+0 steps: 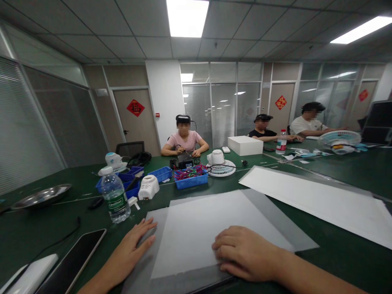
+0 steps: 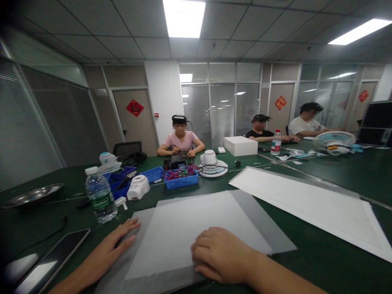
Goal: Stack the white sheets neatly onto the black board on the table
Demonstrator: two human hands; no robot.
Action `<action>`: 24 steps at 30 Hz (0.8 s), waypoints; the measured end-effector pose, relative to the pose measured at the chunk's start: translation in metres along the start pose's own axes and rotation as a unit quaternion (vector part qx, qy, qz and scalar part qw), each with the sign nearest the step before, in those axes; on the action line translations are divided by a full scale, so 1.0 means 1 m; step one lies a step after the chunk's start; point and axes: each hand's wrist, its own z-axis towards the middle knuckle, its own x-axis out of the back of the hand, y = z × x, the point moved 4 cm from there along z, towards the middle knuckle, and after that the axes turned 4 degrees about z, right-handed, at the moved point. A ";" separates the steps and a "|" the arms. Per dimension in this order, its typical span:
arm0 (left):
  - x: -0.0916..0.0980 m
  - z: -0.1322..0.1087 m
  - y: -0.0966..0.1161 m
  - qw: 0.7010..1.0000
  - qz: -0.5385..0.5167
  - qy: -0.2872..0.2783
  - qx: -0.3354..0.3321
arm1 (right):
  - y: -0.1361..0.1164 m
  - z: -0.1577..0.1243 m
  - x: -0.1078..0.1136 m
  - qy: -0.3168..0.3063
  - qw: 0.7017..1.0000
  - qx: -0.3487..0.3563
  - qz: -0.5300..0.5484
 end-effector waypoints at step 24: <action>-0.004 0.006 0.010 0.999 0.040 -0.018 0.029 | 0.210 -0.183 0.050 0.114 0.759 -0.622 -0.152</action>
